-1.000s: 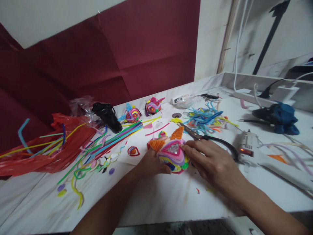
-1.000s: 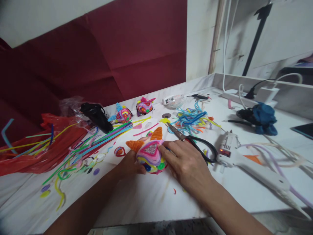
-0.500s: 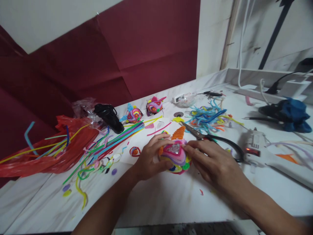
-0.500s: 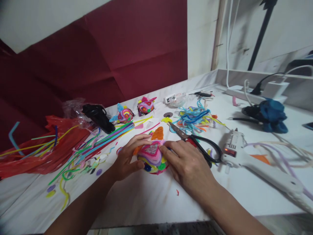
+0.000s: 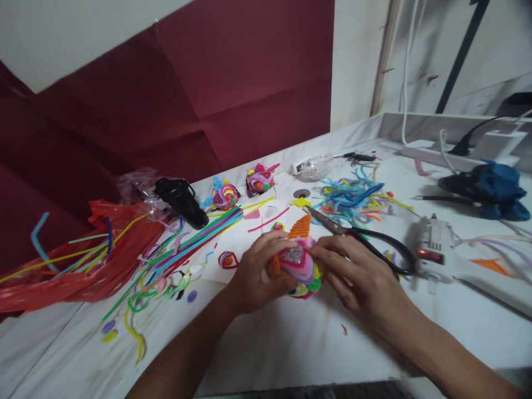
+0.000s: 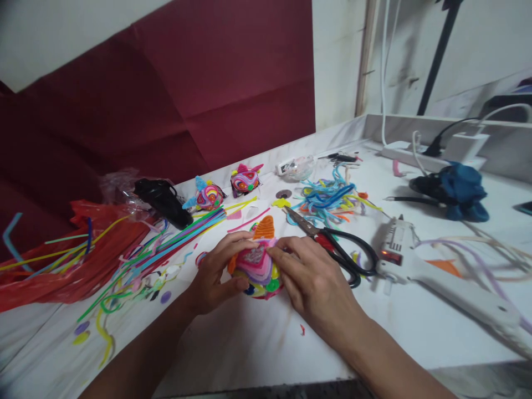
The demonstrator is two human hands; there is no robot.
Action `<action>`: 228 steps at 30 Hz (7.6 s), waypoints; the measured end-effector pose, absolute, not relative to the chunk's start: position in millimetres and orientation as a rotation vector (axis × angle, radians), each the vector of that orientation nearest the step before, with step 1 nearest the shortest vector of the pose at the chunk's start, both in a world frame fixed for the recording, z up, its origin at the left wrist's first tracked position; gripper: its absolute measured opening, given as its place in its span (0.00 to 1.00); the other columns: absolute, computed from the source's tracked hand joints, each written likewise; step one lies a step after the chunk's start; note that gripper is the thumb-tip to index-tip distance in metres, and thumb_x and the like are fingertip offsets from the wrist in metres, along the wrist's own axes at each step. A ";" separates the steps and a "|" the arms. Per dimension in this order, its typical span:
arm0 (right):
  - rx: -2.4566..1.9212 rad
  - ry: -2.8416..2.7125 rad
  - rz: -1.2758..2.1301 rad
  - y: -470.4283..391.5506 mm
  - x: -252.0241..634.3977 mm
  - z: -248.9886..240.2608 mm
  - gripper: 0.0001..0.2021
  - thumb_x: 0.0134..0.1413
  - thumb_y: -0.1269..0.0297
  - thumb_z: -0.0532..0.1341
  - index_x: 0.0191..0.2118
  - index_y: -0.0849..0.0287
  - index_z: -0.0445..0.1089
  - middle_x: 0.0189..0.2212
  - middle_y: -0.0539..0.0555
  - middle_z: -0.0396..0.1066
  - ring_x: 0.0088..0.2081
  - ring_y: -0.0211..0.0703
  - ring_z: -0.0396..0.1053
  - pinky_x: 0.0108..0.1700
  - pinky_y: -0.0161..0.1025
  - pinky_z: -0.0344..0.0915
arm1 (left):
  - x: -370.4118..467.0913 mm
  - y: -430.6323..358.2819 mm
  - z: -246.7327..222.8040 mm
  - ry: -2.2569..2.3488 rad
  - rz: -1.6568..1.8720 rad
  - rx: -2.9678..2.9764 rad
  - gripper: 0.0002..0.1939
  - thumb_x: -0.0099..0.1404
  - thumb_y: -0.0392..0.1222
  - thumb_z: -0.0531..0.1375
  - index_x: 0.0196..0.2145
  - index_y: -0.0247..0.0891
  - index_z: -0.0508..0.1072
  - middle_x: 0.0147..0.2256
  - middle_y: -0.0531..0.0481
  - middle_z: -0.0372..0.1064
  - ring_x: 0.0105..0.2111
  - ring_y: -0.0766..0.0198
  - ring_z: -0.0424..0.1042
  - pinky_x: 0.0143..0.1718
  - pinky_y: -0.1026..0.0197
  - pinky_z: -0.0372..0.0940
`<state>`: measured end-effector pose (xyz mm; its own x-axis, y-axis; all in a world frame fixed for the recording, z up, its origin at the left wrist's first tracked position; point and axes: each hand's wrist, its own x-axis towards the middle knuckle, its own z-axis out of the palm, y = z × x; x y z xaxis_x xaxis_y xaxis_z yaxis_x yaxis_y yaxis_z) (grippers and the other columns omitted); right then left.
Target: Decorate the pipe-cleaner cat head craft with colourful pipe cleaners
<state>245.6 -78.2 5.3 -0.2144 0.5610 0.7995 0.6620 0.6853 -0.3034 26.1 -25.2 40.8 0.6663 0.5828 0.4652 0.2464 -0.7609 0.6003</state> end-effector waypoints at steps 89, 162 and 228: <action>-0.932 -1.848 -0.184 -87.0 246.6 4.2 0.11 0.60 0.75 0.59 0.47 0.61 0.71 0.41 0.58 0.72 0.41 0.44 0.71 0.41 0.42 0.66 | 35.2 -37.8 36.7 0.635 1.008 2.502 0.19 0.63 0.41 0.61 0.53 0.41 0.68 0.54 0.39 0.64 0.55 0.51 0.67 0.56 0.45 0.65; -1.042 -1.891 -0.198 -86.2 243.3 16.2 0.09 0.63 0.69 0.56 0.45 0.59 0.72 0.39 0.57 0.73 0.40 0.48 0.72 0.40 0.47 0.65 | 36.2 -34.2 30.5 0.555 1.056 2.395 0.26 0.64 0.46 0.62 0.58 0.44 0.63 0.55 0.41 0.65 0.57 0.50 0.66 0.59 0.44 0.62; -0.965 -1.886 -0.202 -89.4 238.5 7.2 0.13 0.61 0.73 0.58 0.50 0.65 0.69 0.42 0.60 0.70 0.42 0.49 0.67 0.42 0.49 0.63 | 39.1 -38.0 109.9 0.779 0.328 2.852 0.17 0.63 0.44 0.62 0.49 0.39 0.74 0.48 0.42 0.71 0.45 0.57 0.72 0.48 0.55 0.67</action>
<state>238.5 -89.4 7.2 -0.2145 0.5340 0.8178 0.6947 0.6720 -0.2565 39.1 -38.0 109.9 0.8398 0.5168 0.1664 0.4801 -0.8500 0.2169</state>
